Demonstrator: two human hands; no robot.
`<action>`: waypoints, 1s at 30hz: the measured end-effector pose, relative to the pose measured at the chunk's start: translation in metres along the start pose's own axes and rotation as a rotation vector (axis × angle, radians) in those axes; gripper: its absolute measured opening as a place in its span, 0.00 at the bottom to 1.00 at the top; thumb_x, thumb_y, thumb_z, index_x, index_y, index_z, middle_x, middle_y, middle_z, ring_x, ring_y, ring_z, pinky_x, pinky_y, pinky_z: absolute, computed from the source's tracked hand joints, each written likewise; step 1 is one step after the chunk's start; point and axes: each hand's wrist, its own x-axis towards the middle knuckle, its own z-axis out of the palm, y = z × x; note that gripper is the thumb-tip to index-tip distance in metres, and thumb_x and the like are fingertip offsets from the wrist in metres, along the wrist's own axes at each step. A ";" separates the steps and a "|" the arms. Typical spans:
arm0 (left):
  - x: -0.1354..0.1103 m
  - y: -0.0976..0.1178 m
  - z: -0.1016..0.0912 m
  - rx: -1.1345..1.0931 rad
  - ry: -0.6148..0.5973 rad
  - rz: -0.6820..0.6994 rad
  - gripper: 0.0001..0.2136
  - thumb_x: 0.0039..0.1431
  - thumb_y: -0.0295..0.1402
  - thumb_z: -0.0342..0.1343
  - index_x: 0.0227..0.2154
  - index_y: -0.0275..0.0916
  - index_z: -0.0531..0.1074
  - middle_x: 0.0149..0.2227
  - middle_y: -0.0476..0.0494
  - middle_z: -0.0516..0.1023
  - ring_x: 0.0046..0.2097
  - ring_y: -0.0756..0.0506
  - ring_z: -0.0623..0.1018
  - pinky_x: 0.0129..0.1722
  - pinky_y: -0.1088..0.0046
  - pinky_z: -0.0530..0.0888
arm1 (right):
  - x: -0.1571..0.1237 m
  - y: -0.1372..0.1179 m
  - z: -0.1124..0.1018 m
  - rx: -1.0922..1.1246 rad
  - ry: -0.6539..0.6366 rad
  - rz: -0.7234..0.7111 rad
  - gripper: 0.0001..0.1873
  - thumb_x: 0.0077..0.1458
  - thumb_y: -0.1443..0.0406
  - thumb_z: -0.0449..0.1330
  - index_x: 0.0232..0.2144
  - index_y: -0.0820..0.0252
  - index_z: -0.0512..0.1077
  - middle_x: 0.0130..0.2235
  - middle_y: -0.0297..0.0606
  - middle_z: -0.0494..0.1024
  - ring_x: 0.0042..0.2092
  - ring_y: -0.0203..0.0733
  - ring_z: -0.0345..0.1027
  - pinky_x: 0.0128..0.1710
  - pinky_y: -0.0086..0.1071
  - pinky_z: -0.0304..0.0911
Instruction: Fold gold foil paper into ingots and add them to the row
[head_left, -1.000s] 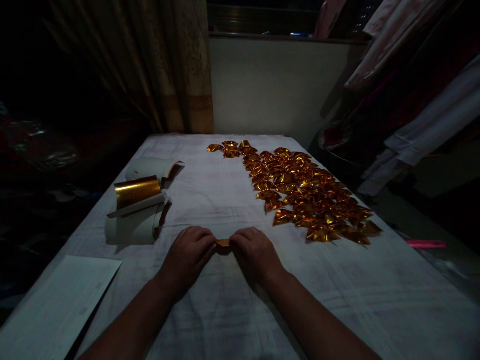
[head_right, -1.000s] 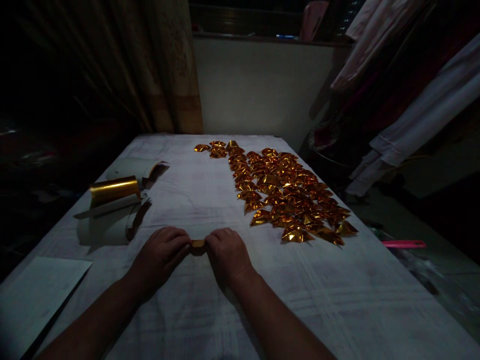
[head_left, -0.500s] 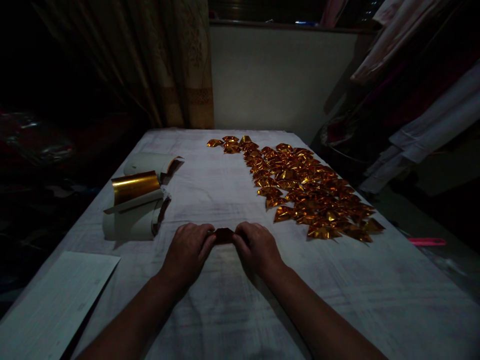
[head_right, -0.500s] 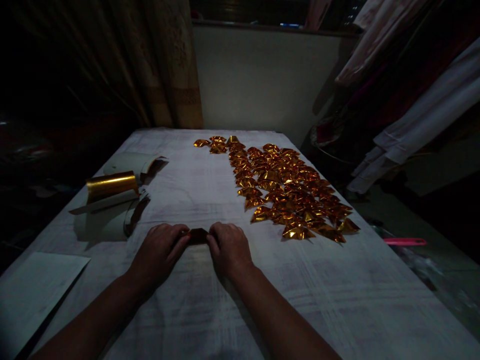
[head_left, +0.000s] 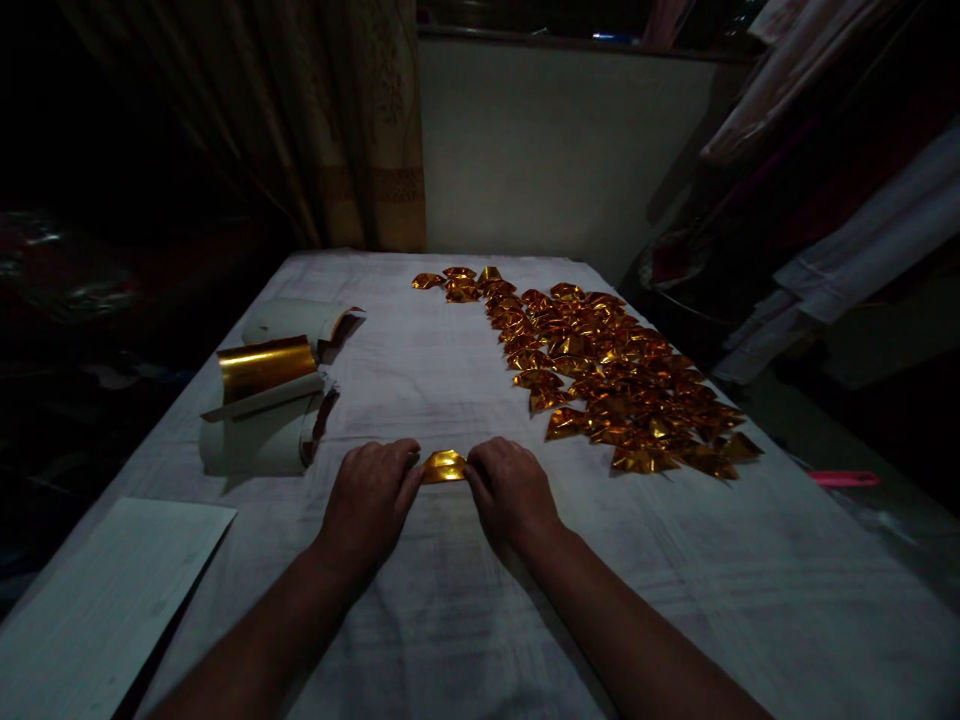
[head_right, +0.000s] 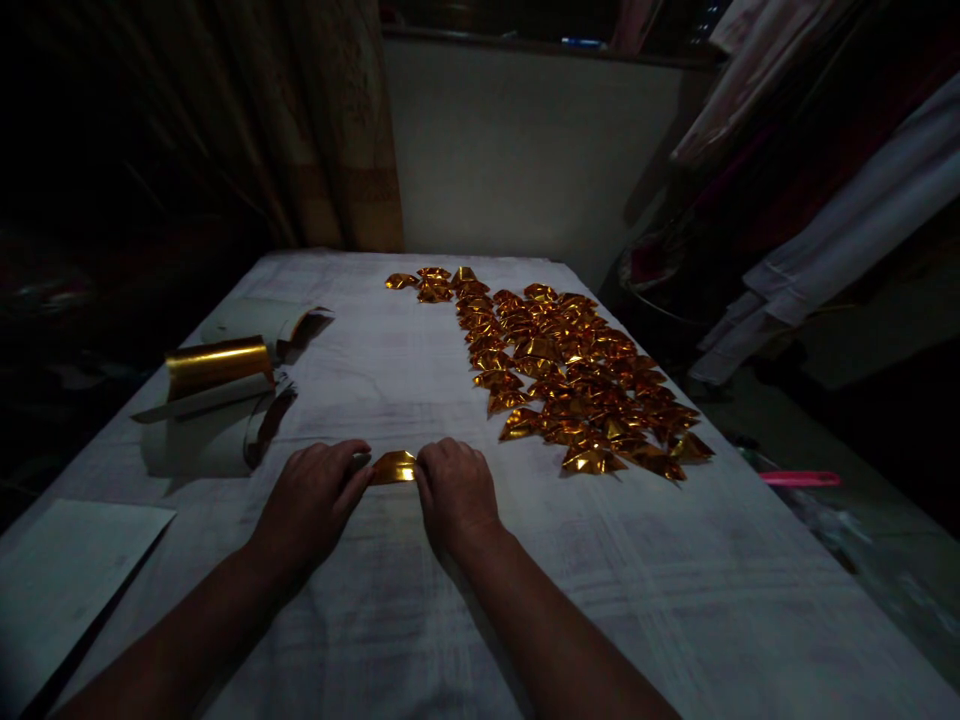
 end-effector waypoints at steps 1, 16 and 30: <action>0.000 0.000 0.000 -0.012 0.004 -0.012 0.08 0.66 0.34 0.50 0.44 0.41 0.71 0.38 0.42 0.80 0.42 0.39 0.76 0.44 0.59 0.69 | 0.000 0.000 0.000 -0.007 -0.001 -0.004 0.06 0.63 0.66 0.57 0.34 0.56 0.73 0.35 0.39 0.76 0.38 0.44 0.67 0.39 0.36 0.57; 0.002 0.004 -0.005 -0.039 -0.028 -0.087 0.03 0.64 0.33 0.54 0.35 0.42 0.67 0.31 0.47 0.76 0.37 0.40 0.75 0.41 0.61 0.67 | -0.015 -0.021 -0.005 -0.035 -0.268 -0.214 0.31 0.68 0.54 0.51 0.67 0.62 0.58 0.69 0.47 0.56 0.71 0.53 0.46 0.68 0.60 0.39; -0.004 0.015 0.011 0.066 -0.178 0.337 0.21 0.72 0.38 0.42 0.64 0.41 0.63 0.66 0.40 0.67 0.67 0.38 0.63 0.67 0.48 0.52 | -0.030 0.001 -0.015 -0.092 -0.276 -0.100 0.35 0.68 0.47 0.45 0.69 0.61 0.54 0.71 0.45 0.51 0.72 0.56 0.41 0.68 0.61 0.37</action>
